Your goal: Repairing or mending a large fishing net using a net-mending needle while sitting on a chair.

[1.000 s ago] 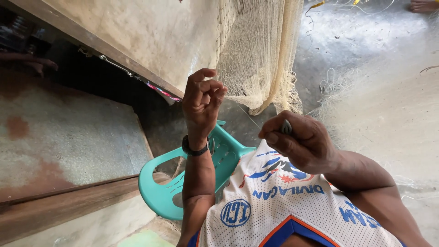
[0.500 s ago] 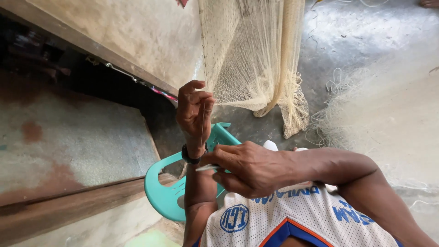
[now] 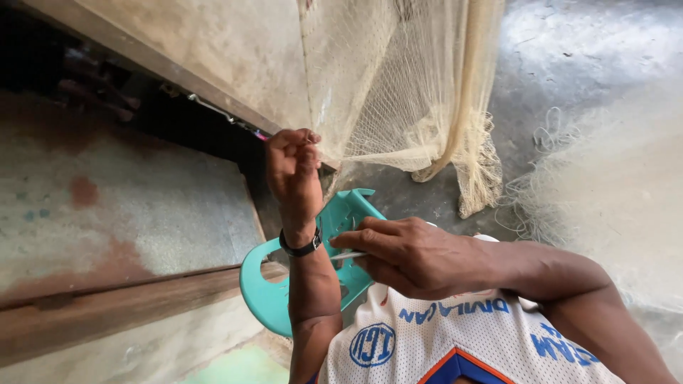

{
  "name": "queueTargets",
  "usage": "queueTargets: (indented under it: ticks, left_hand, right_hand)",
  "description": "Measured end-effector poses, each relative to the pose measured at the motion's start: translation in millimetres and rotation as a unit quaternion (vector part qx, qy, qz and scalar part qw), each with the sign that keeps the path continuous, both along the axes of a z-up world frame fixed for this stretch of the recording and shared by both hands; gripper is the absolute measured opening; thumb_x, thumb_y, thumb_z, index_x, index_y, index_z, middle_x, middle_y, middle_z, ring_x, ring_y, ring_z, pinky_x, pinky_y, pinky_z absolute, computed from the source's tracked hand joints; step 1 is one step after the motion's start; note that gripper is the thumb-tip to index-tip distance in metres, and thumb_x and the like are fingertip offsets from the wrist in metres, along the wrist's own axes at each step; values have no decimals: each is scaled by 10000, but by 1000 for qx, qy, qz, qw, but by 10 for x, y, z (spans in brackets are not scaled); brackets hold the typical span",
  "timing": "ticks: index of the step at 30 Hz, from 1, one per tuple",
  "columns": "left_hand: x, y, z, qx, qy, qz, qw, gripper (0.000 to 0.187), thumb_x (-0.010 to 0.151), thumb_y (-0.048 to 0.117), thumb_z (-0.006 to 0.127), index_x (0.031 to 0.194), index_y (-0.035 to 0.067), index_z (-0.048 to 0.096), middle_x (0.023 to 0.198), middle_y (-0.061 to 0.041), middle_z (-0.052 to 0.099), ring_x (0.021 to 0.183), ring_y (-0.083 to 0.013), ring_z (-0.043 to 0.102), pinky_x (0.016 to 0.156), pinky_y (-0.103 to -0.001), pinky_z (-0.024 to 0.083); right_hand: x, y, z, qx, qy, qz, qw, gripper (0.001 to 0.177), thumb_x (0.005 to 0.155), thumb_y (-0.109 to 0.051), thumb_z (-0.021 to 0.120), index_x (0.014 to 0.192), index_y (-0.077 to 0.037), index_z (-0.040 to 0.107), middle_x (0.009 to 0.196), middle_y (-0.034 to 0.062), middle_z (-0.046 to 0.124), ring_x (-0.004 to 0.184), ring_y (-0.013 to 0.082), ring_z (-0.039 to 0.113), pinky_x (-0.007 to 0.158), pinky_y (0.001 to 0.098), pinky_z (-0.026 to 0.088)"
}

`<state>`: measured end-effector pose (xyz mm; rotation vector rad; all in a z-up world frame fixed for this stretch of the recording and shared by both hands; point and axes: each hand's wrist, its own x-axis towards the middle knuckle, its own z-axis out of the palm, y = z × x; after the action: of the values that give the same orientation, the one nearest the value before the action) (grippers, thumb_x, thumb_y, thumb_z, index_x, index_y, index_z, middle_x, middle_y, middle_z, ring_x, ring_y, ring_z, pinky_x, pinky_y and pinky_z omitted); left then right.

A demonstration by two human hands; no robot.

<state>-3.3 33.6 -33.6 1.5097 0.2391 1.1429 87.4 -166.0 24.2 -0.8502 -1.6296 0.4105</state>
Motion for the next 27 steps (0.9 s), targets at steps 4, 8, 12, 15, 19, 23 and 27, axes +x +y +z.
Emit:
queueTargets:
  ticks: [4, 8, 12, 15, 19, 23, 27]
  left_hand:
    - [-82, 42, 16, -84, 47, -34, 995, 194, 1019, 91, 599, 1193, 20, 554, 981, -75, 624, 754, -34, 509, 638, -148, 407]
    - [-168, 136, -138, -172, 32, -58, 983, 223, 1025, 122, 610, 1201, -15, 623, 996, -107, 667, 735, -43, 580, 621, -133, 466]
    - [-86, 151, -125, -209, 40, -94, 973, 236, 1031, 173, 619, 1168, -19, 625, 889, -85, 664, 688, -73, 643, 572, -140, 483]
    - [-16, 129, -72, -217, 63, -115, 967, 190, 1021, 143, 638, 1138, -6, 628, 814, -58, 645, 640, -71, 649, 541, -147, 502]
    - [67, 227, -123, -218, 43, -140, 965, 122, 991, 67, 655, 1090, 29, 596, 825, -66, 626, 655, -87, 634, 543, -171, 489]
    - [182, 304, -185, -221, 26, -160, 962, 146, 991, 90, 669, 1095, 49, 574, 878, -92, 627, 677, -109, 630, 581, -186, 494]
    - [330, 262, -188, -223, 20, -188, 956, 157, 992, 115, 679, 1093, 63, 570, 949, -117, 639, 711, -105, 631, 604, -189, 494]
  right_hand:
    - [145, 44, -184, -9, 56, -34, 998, 304, 958, -20, 576, 1236, 75, 657, 870, 201, 627, 650, 325, 705, 567, 410, 592]
    - [656, 598, -1122, -78, 194, -135, 969, 308, 1021, -91, 595, 1294, 40, 652, 929, 195, 656, 645, 195, 627, 566, 351, 529]
    - [661, 1092, -1125, -106, 285, -117, 945, 398, 1056, -175, 655, 1359, 61, 551, 1056, 268, 646, 564, 155, 537, 496, 267, 444]
    - [554, 1123, -1145, -146, 357, -96, 918, 184, 967, -157, 770, 1071, -13, 723, 590, 15, 544, 513, 65, 518, 462, 203, 393]
    - [631, 889, -1210, -122, 373, -156, 906, 94, 985, -101, 752, 960, -18, 714, 524, 30, 507, 477, 82, 514, 433, 221, 393]
    - [770, 583, -1256, -85, 388, -199, 896, 141, 1054, -84, 653, 978, 34, 637, 502, 50, 470, 438, 101, 465, 417, 227, 392]
    - [886, 432, -1252, -78, 384, -238, 889, 140, 1057, -88, 649, 980, 28, 632, 513, 69, 490, 463, 106, 485, 445, 232, 423]
